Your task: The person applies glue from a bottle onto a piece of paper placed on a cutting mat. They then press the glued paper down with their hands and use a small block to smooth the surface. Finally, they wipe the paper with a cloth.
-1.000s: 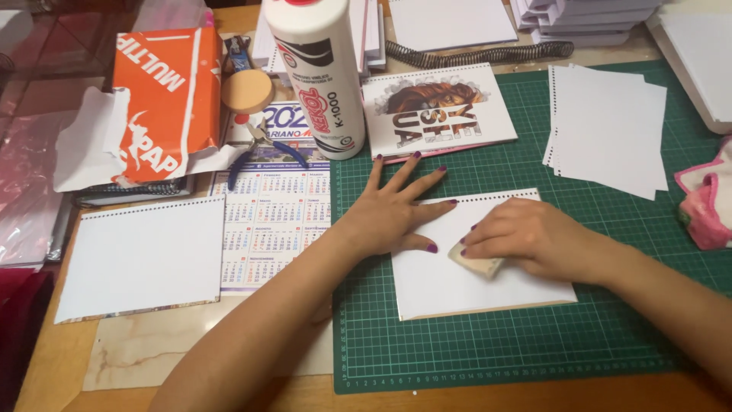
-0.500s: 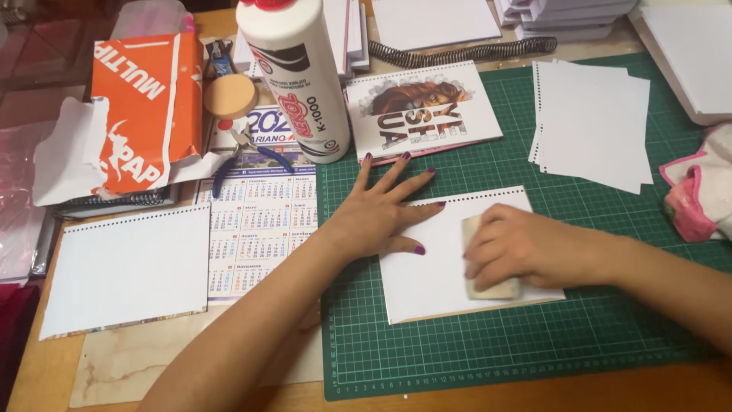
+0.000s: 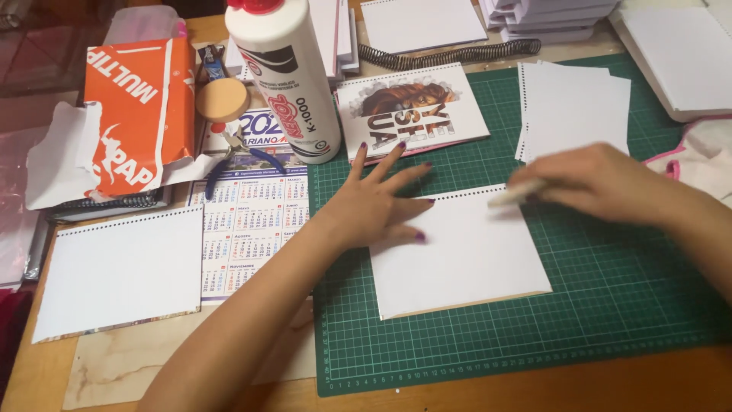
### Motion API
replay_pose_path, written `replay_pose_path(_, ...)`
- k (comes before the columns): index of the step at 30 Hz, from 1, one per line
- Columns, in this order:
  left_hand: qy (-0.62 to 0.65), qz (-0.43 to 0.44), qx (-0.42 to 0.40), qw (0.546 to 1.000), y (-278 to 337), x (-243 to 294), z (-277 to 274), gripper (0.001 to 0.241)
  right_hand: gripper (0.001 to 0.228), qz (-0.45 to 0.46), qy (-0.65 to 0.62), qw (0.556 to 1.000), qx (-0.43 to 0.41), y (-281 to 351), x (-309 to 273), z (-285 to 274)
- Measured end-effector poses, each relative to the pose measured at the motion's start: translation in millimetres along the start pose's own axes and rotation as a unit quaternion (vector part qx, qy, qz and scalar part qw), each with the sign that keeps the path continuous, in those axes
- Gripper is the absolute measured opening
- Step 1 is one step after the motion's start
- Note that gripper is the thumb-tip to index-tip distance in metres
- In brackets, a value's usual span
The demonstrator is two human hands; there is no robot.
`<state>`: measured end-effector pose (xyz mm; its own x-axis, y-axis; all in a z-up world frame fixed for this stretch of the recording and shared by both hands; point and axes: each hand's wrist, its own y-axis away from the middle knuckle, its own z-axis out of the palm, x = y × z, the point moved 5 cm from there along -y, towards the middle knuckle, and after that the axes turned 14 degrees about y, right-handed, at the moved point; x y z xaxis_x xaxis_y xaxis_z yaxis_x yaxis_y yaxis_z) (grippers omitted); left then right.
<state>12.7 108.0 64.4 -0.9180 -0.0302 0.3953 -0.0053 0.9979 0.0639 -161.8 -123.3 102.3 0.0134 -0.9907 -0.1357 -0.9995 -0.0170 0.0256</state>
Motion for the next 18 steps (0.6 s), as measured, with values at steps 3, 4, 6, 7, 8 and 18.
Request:
replay_pose_path(3,0.022,0.050,0.076,0.996,-14.2,-0.1,-7.4,0.041,0.037,-0.006,0.071,0.997,0.038,-18.3,-0.4,12.6)
replay_pose_path(4,0.022,0.051,0.076,0.996,-23.0,0.0,-3.8,0.041,0.037,-0.005,0.072,0.997,0.039,-20.0,-6.0,15.5)
replay_pose_path(6,0.013,0.104,0.128,0.986,-36.8,4.8,1.4,0.030,0.028,-0.032,0.095,0.995,0.007,-23.5,-20.9,27.5)
replay_pose_path(7,0.015,0.102,0.128,0.986,-42.2,6.5,6.6,0.030,0.028,-0.033,0.095,0.995,0.005,-23.0,-21.6,31.8)
replay_pose_path(8,0.016,0.103,0.104,0.989,-48.9,8.3,13.6,0.033,0.026,-0.033,0.103,0.994,0.008,-22.6,-21.7,34.9)
replay_pose_path(18,-0.074,0.131,0.157,0.976,-54.1,7.6,34.9,0.043,0.020,-0.023,0.087,0.995,0.038,2.6,-62.2,23.8)
